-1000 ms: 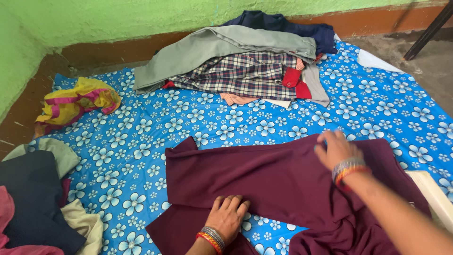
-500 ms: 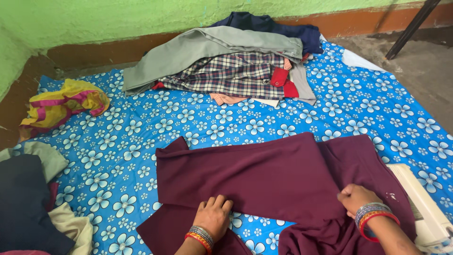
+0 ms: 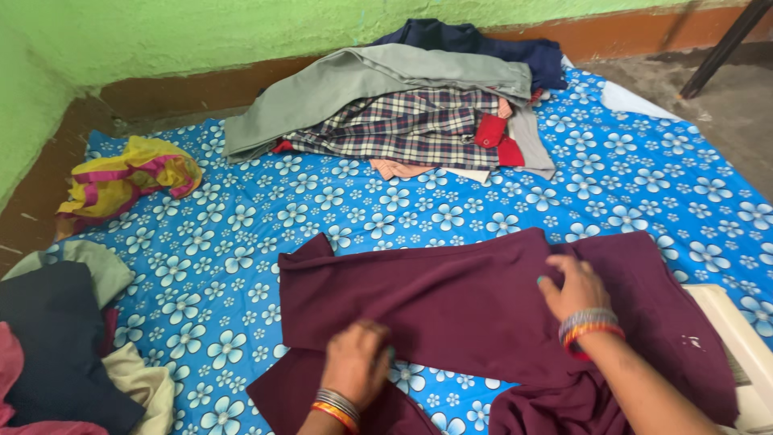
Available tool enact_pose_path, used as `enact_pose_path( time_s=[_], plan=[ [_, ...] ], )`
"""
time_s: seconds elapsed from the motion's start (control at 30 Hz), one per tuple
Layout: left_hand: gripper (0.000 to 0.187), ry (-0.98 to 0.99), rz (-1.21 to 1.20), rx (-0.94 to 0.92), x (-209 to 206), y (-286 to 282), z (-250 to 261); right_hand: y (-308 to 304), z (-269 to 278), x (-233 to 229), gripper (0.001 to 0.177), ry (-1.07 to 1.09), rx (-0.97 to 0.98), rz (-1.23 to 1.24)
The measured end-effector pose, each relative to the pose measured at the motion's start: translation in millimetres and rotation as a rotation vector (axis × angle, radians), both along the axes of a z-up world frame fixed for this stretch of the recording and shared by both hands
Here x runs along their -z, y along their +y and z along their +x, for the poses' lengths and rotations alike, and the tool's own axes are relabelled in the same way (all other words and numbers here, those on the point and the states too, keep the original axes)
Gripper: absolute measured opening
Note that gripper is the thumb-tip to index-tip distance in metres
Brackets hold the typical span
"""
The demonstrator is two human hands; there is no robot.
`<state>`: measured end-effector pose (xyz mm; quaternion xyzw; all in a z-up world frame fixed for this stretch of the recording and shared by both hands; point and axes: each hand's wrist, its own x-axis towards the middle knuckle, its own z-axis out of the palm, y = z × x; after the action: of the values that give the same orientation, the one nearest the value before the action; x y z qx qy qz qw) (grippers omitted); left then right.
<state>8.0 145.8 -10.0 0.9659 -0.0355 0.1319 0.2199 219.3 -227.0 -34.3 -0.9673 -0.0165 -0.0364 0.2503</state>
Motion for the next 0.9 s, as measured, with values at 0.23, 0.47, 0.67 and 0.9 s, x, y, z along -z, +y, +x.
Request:
enact_pose_path(
  time_s=[0.23,0.47,0.67,0.9],
  plan=[
    [0.062,-0.052,-0.210,-0.909,40,99,10,-18,51,19,0.061,0.226,0.264,0.075],
    [0.064,0.365,-1.146,-1.021,46,122,30,54,-40,-31,0.031,-0.231,-0.090,-0.035],
    [0.045,0.381,-1.555,-1.138,18,107,46,94,-133,-24,0.055,0.050,-0.576,-0.071],
    [0.049,-0.359,-1.704,-1.167,24,117,70,89,-139,-6,0.046,0.013,-0.500,0.015]
  ],
)
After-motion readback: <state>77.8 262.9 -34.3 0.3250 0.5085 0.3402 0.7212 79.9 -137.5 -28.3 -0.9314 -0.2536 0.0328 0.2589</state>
